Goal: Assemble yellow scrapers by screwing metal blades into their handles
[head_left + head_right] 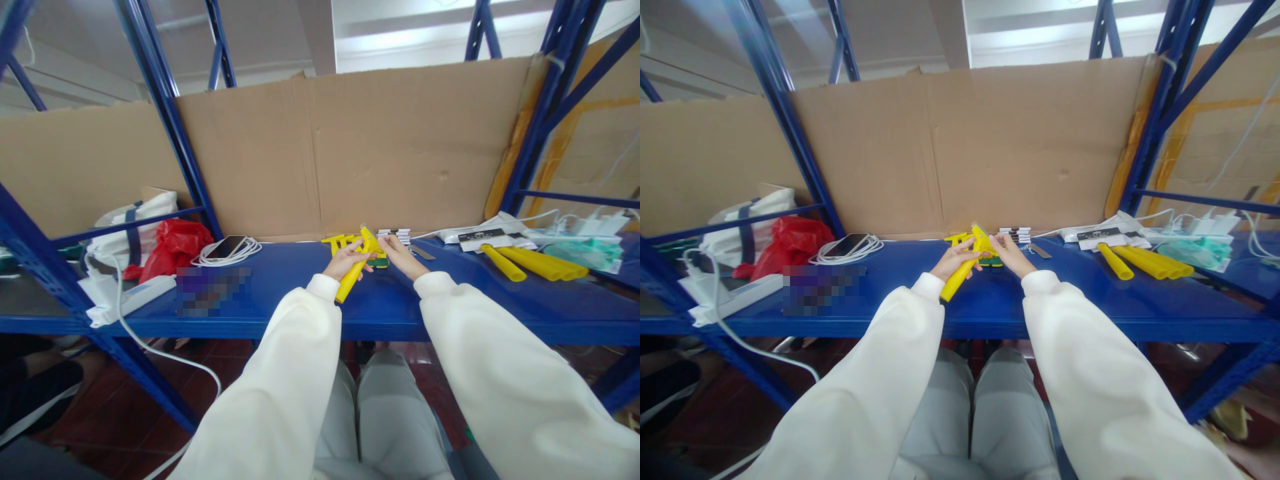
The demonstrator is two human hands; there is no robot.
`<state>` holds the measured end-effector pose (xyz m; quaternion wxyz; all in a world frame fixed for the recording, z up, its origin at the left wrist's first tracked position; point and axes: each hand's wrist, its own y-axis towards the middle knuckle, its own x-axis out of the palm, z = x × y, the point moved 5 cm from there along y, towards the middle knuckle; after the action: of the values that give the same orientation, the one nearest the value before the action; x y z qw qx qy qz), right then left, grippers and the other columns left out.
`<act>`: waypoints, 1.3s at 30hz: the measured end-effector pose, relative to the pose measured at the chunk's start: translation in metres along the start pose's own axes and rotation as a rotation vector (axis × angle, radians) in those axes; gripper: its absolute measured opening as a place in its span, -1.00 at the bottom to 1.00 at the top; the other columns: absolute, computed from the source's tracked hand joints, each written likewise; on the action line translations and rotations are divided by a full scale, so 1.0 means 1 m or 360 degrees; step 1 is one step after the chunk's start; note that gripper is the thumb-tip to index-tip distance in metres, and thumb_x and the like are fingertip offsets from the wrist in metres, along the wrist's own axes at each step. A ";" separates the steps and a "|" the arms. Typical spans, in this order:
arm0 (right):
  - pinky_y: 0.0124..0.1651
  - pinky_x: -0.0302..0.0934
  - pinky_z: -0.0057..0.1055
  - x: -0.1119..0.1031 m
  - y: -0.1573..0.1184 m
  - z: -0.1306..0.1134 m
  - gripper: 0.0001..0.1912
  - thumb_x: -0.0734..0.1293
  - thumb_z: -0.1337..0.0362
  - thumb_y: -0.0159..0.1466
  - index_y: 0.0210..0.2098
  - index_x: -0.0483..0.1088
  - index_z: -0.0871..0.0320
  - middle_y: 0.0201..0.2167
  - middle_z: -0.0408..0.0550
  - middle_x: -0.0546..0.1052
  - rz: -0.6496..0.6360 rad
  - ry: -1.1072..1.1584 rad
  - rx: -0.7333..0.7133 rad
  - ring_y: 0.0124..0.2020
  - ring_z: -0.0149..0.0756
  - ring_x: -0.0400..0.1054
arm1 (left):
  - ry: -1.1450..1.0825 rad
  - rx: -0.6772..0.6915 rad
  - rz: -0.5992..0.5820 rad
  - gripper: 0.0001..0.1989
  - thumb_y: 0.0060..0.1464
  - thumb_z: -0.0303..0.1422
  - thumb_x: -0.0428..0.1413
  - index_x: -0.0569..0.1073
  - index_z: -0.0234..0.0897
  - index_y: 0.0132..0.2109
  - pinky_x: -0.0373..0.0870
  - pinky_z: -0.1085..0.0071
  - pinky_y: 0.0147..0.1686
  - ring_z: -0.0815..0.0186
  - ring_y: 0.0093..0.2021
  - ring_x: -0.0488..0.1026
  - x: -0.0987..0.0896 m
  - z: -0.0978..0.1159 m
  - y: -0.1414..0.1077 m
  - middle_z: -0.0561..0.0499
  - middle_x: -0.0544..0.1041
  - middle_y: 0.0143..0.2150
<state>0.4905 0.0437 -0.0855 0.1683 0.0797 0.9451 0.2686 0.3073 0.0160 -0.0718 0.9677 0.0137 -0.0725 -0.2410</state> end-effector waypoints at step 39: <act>-0.46 0.29 -0.34 -0.037 0.008 0.011 -0.48 0.45 -0.26 0.28 -0.40 0.27 0.00 -0.58 -0.16 0.51 0.0326 0.0038 0.0167 -0.62 -0.32 0.34 | -0.0045 -0.0111 0.0681 -0.23 0.13 -0.62 0.28 0.39 -0.30 0.47 0.48 0.57 -0.60 0.21 -0.37 0.73 -0.032 -0.008 0.008 -0.35 0.63 0.19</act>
<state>0.5293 0.0474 -0.0800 0.1244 0.1812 0.9467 0.2354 0.2840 0.0382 -0.0830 0.9956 -0.0389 -0.0790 -0.0327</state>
